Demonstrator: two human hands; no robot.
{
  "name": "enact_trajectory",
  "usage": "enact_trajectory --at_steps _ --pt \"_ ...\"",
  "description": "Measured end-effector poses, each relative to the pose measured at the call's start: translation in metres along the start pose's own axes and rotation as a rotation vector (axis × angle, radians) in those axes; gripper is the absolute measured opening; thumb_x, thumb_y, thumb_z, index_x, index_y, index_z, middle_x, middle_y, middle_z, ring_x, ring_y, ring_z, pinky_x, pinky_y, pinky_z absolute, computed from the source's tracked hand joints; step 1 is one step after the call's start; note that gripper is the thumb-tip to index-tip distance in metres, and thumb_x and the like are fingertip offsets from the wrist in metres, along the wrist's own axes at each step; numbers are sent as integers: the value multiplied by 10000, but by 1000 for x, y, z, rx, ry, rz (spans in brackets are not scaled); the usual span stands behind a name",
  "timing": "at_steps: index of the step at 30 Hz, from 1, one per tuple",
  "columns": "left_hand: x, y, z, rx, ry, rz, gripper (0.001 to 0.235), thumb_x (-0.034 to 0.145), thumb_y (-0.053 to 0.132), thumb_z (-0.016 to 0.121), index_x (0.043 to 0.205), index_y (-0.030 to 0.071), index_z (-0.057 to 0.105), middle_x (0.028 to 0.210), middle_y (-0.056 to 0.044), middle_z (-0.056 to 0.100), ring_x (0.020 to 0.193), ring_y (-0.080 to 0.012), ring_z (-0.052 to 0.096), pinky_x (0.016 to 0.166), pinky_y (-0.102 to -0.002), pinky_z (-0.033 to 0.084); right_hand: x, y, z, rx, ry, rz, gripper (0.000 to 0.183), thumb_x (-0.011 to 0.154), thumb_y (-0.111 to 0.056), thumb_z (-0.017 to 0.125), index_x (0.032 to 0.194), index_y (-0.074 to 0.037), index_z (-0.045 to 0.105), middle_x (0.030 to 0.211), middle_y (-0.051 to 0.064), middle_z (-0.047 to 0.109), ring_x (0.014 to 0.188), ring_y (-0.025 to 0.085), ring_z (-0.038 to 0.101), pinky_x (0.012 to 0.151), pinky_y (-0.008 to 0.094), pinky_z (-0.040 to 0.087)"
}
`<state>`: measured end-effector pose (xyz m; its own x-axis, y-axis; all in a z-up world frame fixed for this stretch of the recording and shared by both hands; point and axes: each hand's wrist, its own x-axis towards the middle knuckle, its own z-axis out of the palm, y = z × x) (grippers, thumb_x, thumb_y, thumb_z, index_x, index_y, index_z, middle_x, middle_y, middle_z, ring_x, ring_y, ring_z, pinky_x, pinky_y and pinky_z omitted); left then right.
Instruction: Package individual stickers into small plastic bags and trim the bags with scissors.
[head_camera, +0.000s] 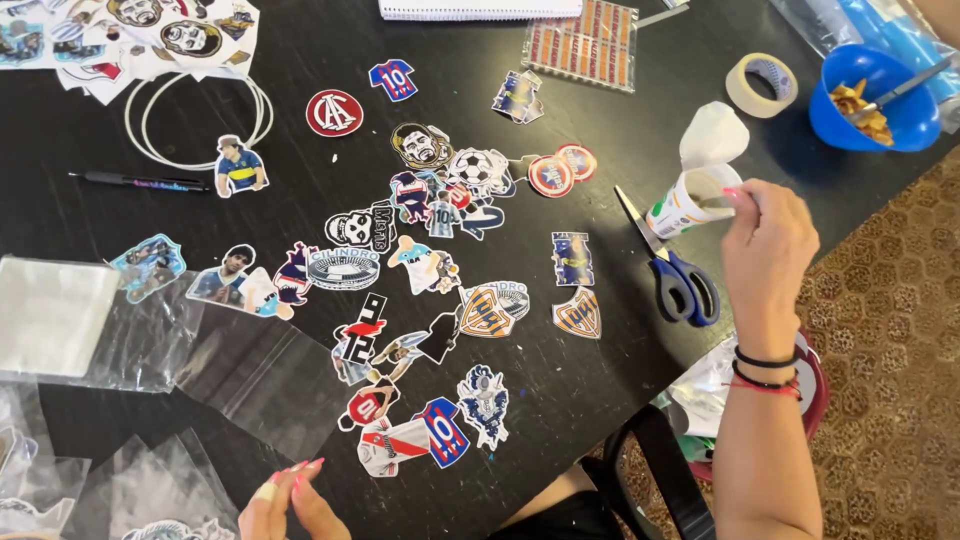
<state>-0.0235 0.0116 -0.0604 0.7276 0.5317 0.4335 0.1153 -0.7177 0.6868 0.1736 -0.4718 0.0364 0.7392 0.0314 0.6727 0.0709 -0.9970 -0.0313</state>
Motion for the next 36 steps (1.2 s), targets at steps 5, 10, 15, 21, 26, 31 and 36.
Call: enact_trajectory --at_steps 5,10,15,21,26,31,36 --pt "4 -9 0 -77 5 -8 317 1156 123 537 986 -31 756 959 -107 733 951 -219 672 1072 -374 537 -1 4 15 143 25 353 213 1193 -140 705 1062 19 758 887 141 757 749 254 662 692 412 489" --pt "2 -6 2 -130 8 -88 250 1130 96 569 976 -43 708 981 -102 746 1028 -214 654 1094 -339 510 1 -4 18 234 66 553 277 1191 -253 713 1016 -41 748 760 36 700 691 148 610 703 343 485" --pt "-1 -8 5 -136 37 -73 206 1112 103 596 1008 -53 682 959 -108 757 1042 -236 646 1044 -328 492 1 -3 25 219 111 506 267 1203 -231 724 1034 -30 769 793 41 703 686 151 607 658 351 479" --pt "7 9 0 -105 65 -45 151 1076 31 624 1003 -52 726 975 -93 757 998 -227 640 1027 -328 504 3 -10 30 213 195 512 284 1203 -220 755 981 -48 794 784 34 731 704 136 622 694 343 495" --pt "22 36 -10 -39 84 44 231 1087 87 589 965 -14 757 943 -54 737 950 -281 698 896 -364 575 5 -14 34 276 273 493 234 1208 -177 776 1055 -8 828 761 49 739 700 103 646 704 299 528" --pt "18 30 -9 -37 85 28 184 1088 87 596 989 2 726 951 -26 756 963 -265 692 910 -351 573 11 -20 31 346 247 565 242 1226 -179 733 1031 -53 801 757 24 699 696 91 625 705 281 514" --pt "18 26 -7 -26 76 20 143 1070 62 619 993 4 724 939 -25 761 985 -251 683 919 -342 570 13 -21 33 345 265 557 261 1231 -177 746 1003 -57 786 738 29 690 685 95 613 723 293 514"
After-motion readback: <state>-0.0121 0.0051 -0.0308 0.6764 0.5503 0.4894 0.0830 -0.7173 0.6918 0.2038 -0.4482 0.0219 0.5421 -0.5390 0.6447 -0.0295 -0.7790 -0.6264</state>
